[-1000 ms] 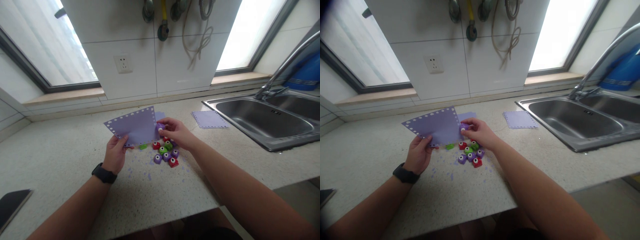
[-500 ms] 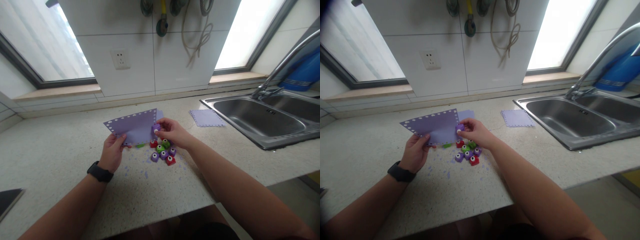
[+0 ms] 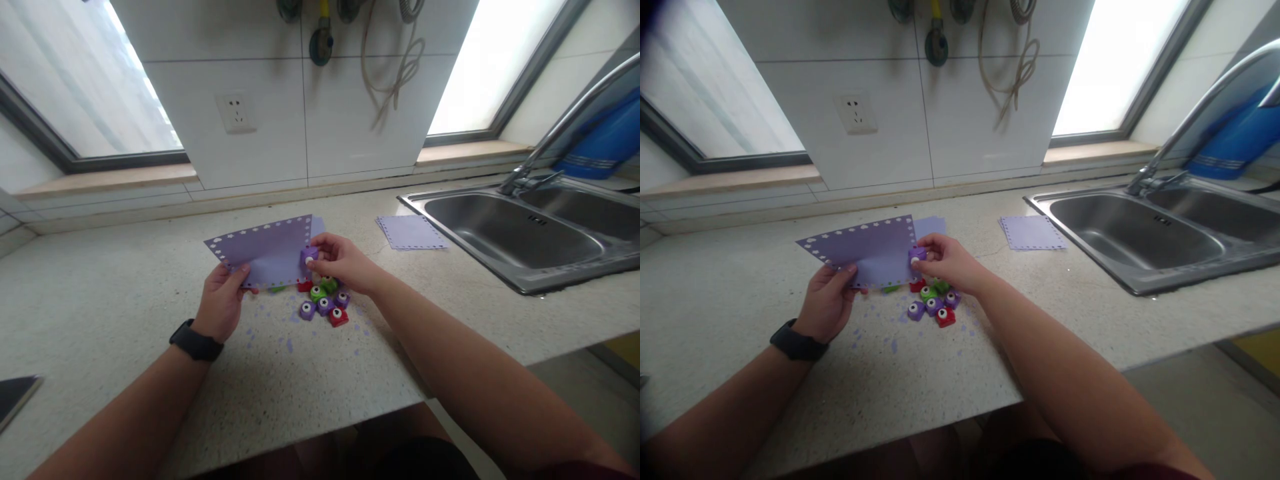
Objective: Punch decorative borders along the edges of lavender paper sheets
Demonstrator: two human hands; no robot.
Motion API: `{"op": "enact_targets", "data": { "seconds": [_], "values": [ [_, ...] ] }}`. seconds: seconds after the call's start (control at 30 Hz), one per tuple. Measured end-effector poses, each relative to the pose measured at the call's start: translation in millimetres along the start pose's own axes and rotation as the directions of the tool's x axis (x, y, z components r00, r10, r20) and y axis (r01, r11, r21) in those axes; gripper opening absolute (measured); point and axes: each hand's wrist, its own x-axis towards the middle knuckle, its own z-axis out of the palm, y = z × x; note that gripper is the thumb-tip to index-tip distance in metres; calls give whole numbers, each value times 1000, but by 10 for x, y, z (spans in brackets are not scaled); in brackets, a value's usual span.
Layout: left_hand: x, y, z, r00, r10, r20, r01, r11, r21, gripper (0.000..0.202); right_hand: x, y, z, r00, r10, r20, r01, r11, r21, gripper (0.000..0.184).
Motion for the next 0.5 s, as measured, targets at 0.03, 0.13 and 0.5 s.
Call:
{"op": "enact_targets", "data": {
  "seconds": [0.03,0.13,0.5],
  "values": [
    [-2,1,3,1000,2,-3,-2,1000,-1,30,1,6,-1,1000,3,-1,-3,1000,8,42],
    [-5,0,6,1000,7,2,-7,1000,-2,29,3,22,-7,1000,16,-2,-16,999,28,43],
    [5,-16,-14,1000,10,17,-10,1000,20,28,23,61,-13,1000,10,-24,-10,1000,0,43]
  ]
}}
